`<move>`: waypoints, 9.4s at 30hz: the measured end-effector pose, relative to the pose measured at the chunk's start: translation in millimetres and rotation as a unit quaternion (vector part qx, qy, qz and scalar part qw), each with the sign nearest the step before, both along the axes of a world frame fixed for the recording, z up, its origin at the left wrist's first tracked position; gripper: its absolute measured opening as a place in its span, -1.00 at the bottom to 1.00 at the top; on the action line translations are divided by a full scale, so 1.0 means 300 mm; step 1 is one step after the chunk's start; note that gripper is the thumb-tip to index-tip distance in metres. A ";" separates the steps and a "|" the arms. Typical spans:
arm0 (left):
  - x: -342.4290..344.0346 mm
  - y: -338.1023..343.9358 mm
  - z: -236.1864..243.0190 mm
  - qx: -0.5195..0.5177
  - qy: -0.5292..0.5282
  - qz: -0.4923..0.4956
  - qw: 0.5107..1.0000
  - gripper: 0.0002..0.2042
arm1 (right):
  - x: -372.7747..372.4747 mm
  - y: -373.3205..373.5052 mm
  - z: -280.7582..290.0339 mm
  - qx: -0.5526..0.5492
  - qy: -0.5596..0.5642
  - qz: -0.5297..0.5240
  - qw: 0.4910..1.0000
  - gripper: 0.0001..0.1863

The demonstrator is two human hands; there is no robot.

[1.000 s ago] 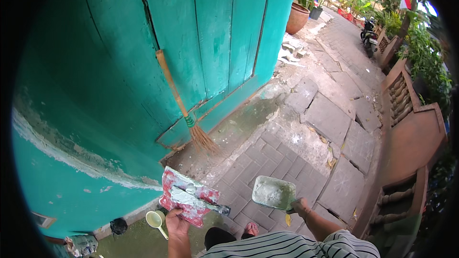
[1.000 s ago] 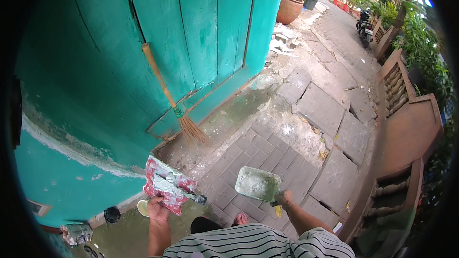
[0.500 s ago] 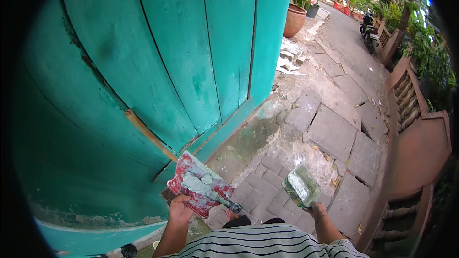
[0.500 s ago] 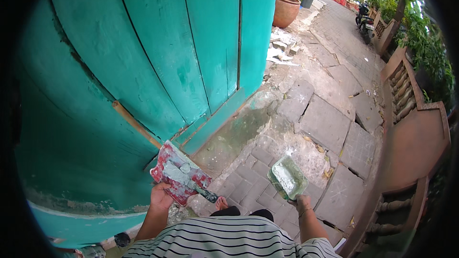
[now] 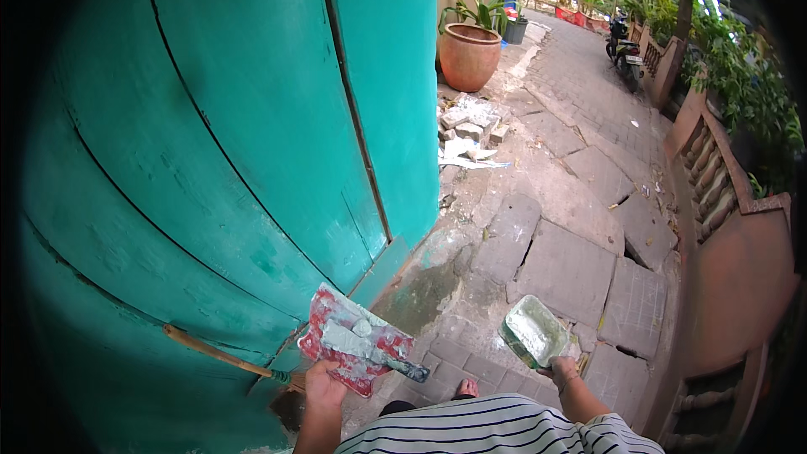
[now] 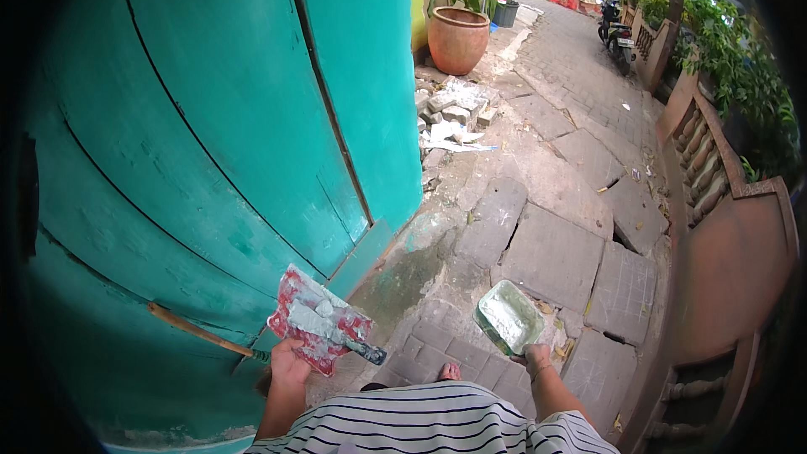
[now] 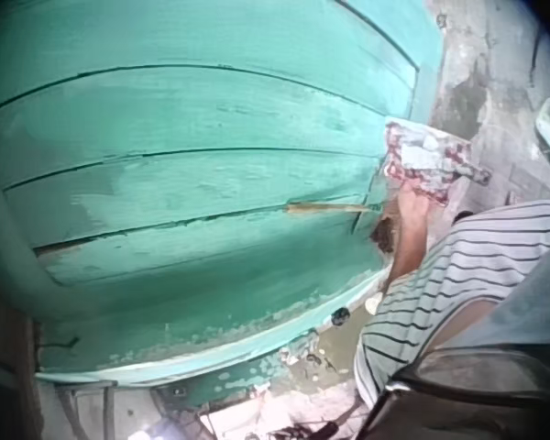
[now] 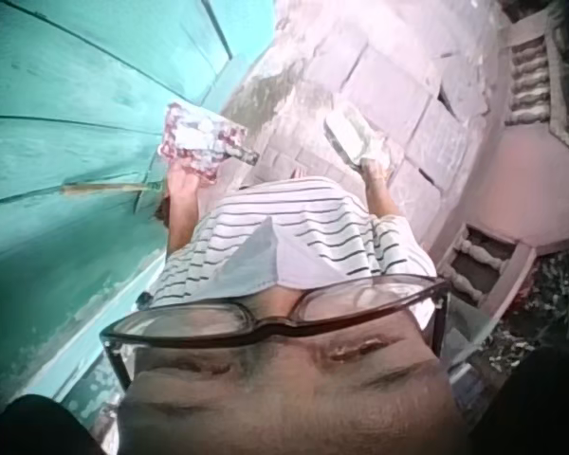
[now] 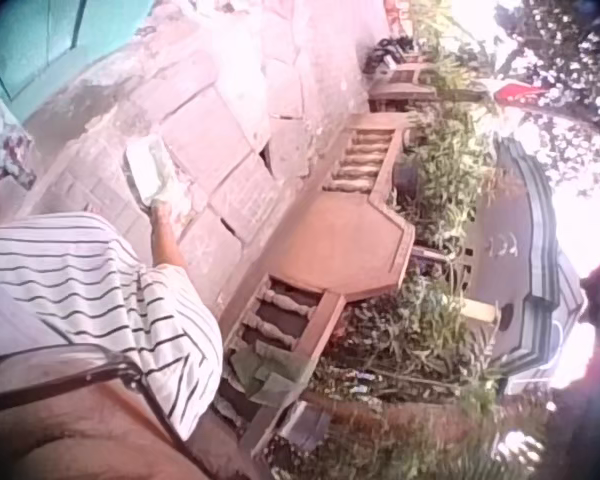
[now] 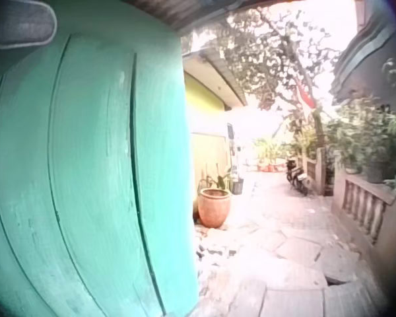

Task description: The person applies white filler material to a green wall using a putty knife while holding a tray of material by hand.

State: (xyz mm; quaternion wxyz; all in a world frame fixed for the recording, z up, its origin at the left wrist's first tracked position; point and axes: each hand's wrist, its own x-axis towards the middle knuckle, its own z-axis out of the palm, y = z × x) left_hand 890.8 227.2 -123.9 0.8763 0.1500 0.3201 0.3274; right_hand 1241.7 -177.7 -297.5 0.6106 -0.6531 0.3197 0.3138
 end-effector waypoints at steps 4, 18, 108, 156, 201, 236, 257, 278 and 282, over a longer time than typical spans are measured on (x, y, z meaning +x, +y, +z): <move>0.150 0.000 0.017 0.016 0.016 0.010 1.000 -0.47 | 0.178 0.086 0.028 0.005 -0.025 0.019 0.999 -0.85; 0.667 0.413 -0.167 -0.023 -0.013 -0.065 0.998 -0.40 | 0.680 0.506 -0.081 0.039 -0.010 0.030 0.999 -0.82; 1.550 0.511 -0.464 -0.097 0.014 0.132 0.986 -0.44 | 1.301 1.696 0.337 0.148 -0.518 0.684 0.493 -0.61; 2.446 0.530 0.253 0.212 0.029 0.244 0.946 -0.39 | 2.073 1.623 0.903 0.077 -0.641 0.623 0.442 -0.47; 2.448 0.545 0.430 0.366 0.195 0.499 0.761 -0.37 | 2.459 2.303 0.937 0.293 -0.632 0.624 0.354 -0.41; 2.003 0.508 0.700 0.470 0.281 0.617 0.565 -0.24 | 2.249 2.434 1.107 0.313 -0.702 0.558 0.311 -0.58; 2.046 0.599 0.749 0.500 0.179 0.593 0.605 -0.22 | 2.329 2.453 1.312 0.319 -0.774 0.428 0.341 -0.72; 1.918 0.670 0.699 0.535 0.152 0.451 0.698 -0.34 | 2.411 2.454 0.942 0.107 -0.714 0.586 0.368 -0.60; 1.949 0.645 0.700 0.548 0.102 0.349 0.753 -0.32 | 2.375 2.405 0.805 0.059 -0.676 0.662 0.317 -0.54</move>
